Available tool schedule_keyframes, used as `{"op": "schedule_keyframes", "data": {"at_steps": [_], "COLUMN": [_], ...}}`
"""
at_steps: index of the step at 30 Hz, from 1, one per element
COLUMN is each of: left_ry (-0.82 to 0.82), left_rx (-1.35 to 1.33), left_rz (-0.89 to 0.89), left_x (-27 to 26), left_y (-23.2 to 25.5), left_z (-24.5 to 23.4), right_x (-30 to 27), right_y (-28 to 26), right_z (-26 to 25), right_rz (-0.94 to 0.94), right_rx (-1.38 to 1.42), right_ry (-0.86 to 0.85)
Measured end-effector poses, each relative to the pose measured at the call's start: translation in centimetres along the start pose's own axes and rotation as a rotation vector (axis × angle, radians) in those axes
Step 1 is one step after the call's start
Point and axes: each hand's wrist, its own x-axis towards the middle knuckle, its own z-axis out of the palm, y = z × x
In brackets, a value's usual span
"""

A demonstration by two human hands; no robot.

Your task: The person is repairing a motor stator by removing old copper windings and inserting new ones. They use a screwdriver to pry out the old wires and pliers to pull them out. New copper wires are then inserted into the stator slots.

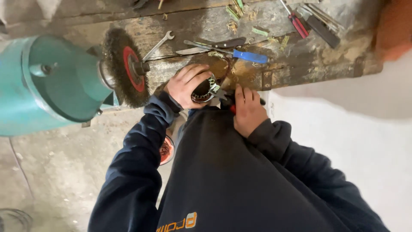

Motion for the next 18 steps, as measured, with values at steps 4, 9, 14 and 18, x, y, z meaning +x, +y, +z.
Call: {"op": "schedule_keyframes", "data": {"at_steps": [4, 9, 14, 18], "left_ry": [-0.024, -0.007, -0.003, -0.004], "left_rx": [0.008, 0.001, 0.006, 0.024], "left_rz": [0.014, 0.032, 0.022, 0.005], "left_x": [0.1, 0.0, 0.3, 0.4], "left_y": [0.0, -0.5, -0.1, -0.2], "left_z": [0.1, 0.4, 0.5, 0.6], "right_x": [0.0, -0.4, -0.1, -0.5], "right_y": [-0.4, -0.2, 0.9, 5.3], "right_z": [-0.4, -0.5, 0.2, 7.2], "right_rz": [0.015, 0.024, 0.089, 0.151], "right_rx": [-0.122, -0.221, -0.018, 0.833], "right_ry": [0.06, 0.041, -0.087, -0.501]}}
